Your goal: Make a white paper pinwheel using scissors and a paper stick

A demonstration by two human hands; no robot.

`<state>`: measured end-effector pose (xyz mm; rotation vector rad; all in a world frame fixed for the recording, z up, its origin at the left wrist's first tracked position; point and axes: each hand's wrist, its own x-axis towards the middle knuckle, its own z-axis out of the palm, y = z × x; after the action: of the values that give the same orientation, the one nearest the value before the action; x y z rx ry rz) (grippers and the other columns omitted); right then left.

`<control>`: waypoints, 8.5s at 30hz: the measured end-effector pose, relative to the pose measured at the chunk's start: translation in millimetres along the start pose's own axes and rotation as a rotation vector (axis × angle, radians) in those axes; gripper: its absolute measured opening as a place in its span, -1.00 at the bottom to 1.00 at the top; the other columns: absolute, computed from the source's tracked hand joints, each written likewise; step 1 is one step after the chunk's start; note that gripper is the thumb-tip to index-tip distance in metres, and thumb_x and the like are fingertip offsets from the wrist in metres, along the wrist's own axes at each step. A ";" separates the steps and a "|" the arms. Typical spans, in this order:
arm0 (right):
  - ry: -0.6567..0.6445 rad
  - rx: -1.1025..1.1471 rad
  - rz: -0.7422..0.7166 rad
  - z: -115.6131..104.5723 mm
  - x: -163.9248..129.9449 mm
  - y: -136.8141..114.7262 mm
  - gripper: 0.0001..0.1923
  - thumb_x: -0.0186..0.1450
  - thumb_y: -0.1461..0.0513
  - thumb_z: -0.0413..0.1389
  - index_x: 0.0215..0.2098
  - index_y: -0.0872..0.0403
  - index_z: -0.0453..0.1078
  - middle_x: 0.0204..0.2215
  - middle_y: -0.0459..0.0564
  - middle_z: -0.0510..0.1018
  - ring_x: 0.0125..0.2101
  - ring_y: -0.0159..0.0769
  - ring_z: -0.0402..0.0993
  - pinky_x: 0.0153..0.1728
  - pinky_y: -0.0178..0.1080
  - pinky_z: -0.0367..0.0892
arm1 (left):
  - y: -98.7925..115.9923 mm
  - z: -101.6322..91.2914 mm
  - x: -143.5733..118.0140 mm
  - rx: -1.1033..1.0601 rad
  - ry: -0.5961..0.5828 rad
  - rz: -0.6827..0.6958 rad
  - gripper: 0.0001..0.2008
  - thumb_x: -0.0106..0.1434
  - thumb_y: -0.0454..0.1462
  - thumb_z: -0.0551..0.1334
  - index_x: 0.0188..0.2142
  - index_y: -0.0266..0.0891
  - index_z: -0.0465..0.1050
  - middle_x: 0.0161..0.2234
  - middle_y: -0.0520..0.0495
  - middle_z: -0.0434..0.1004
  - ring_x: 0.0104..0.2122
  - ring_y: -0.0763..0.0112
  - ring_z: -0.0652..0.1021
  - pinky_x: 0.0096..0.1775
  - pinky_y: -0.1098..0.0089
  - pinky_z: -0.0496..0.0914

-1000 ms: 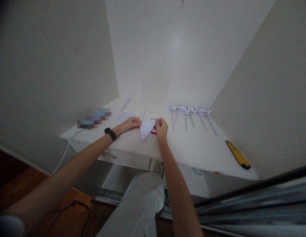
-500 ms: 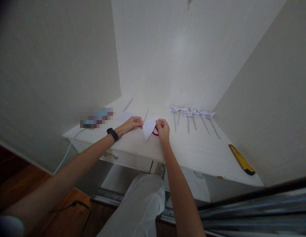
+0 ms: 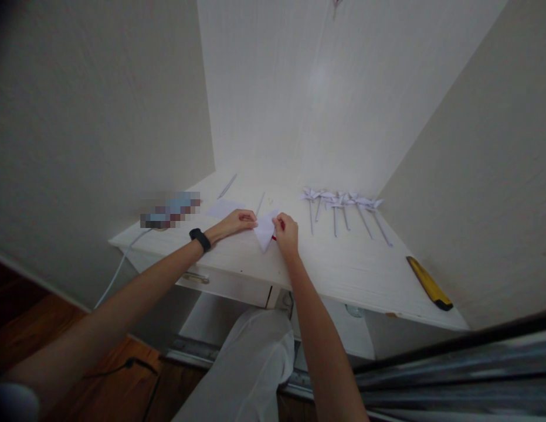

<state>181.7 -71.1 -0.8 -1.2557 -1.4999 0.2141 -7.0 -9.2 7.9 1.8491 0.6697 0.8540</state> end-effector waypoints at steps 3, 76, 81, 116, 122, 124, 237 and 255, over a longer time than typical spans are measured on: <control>-0.019 0.020 -0.018 0.7 -0.2 -0.6 -0.73 0.24 0.10 -0.02 -0.56 0.05 0.21 -0.61 -0.15 0.27 -0.51 -0.35 0.20 -0.45 -0.30 0.08 | -0.7 -0.6 1.0 0.016 -0.013 -0.006 -0.80 0.03 -0.20 0.31 -0.45 -0.32 0.43 -0.52 0.03 0.44 -0.48 0.50 0.42 -0.35 0.44 0.25; -0.055 0.001 0.152 1.4 -2.5 -2.7 -0.74 0.25 0.12 -0.05 -0.47 0.08 0.34 -0.67 -0.15 0.37 -0.61 -0.39 0.31 -0.51 -0.34 0.14 | -3.1 -3.1 7.4 0.169 0.282 -0.020 -0.82 0.02 -0.19 0.28 -0.53 -0.31 0.47 -0.55 0.00 0.46 -0.49 0.46 0.40 -0.36 0.42 0.25; -0.042 -0.015 0.137 1.1 -2.7 -3.9 -0.72 0.25 0.10 -0.05 -0.51 0.08 0.32 -0.71 -0.18 0.30 -0.65 -0.40 0.22 -0.53 -0.33 0.08 | -2.6 -3.4 7.9 0.176 0.288 -0.031 -0.82 0.02 -0.20 0.29 -0.53 -0.31 0.47 -0.58 0.02 0.44 -0.52 0.47 0.38 -0.38 0.43 0.24; 0.041 0.041 0.192 2.8 0.1 6.9 -0.81 0.21 0.12 0.01 -0.48 0.05 0.27 -0.71 -0.19 0.34 -0.67 -0.39 0.24 -0.55 -0.34 0.12 | 18.4 -33.1 -26.7 1.183 0.792 -0.274 -0.28 0.21 -0.18 0.16 0.29 -0.36 -0.03 0.33 -0.44 -0.32 0.24 -0.46 -0.24 0.07 -0.39 -0.23; 0.045 0.031 0.203 2.8 -0.3 4.0 -0.82 0.21 0.13 0.00 -0.48 0.05 0.27 -0.70 -0.18 0.36 -0.65 -0.37 0.29 -0.52 -0.33 0.14 | 6.6 -35.2 -34.1 1.180 0.830 -0.398 -0.20 0.21 -0.10 0.16 0.33 -0.27 -0.18 0.32 -0.48 -0.53 0.21 -0.54 -0.05 0.06 -0.40 -0.28; 0.047 0.030 0.194 2.8 -0.6 4.2 -0.82 0.22 0.13 -0.01 -0.48 0.05 0.27 -0.70 -0.18 0.36 -0.65 -0.38 0.28 -0.53 -0.33 0.13 | 5.5 -35.0 -34.0 1.170 0.822 -0.413 -0.21 0.24 -0.11 0.13 0.33 -0.27 -0.21 0.31 -0.50 -0.53 0.20 -0.53 0.00 0.06 -0.39 -0.28; -0.134 0.099 0.098 4.3 2.1 2.9 -0.85 0.13 0.15 0.07 -0.46 0.07 0.38 -0.52 -0.10 0.45 -0.51 -0.36 0.30 -0.42 -0.30 0.21 | -2.0 11.9 12.2 -0.340 0.345 -0.103 -0.68 -0.09 -0.13 0.39 -0.41 -0.34 0.50 -0.49 -0.05 0.51 -0.48 0.44 0.46 -0.36 0.41 0.32; -0.120 0.126 0.108 3.4 0.9 0.3 -0.84 0.14 0.15 0.07 -0.45 0.08 0.38 -0.58 -0.12 0.40 -0.54 -0.37 0.26 -0.45 -0.31 0.19 | -6.8 10.7 14.5 -0.355 0.369 -0.069 -0.66 -0.07 -0.11 0.39 -0.39 -0.34 0.49 -0.47 -0.04 0.51 -0.48 0.45 0.45 -0.35 0.42 0.32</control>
<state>179.3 -68.7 -1.7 -1.2409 -1.4968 0.4554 9.8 -1.4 2.4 1.3576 0.7477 1.1989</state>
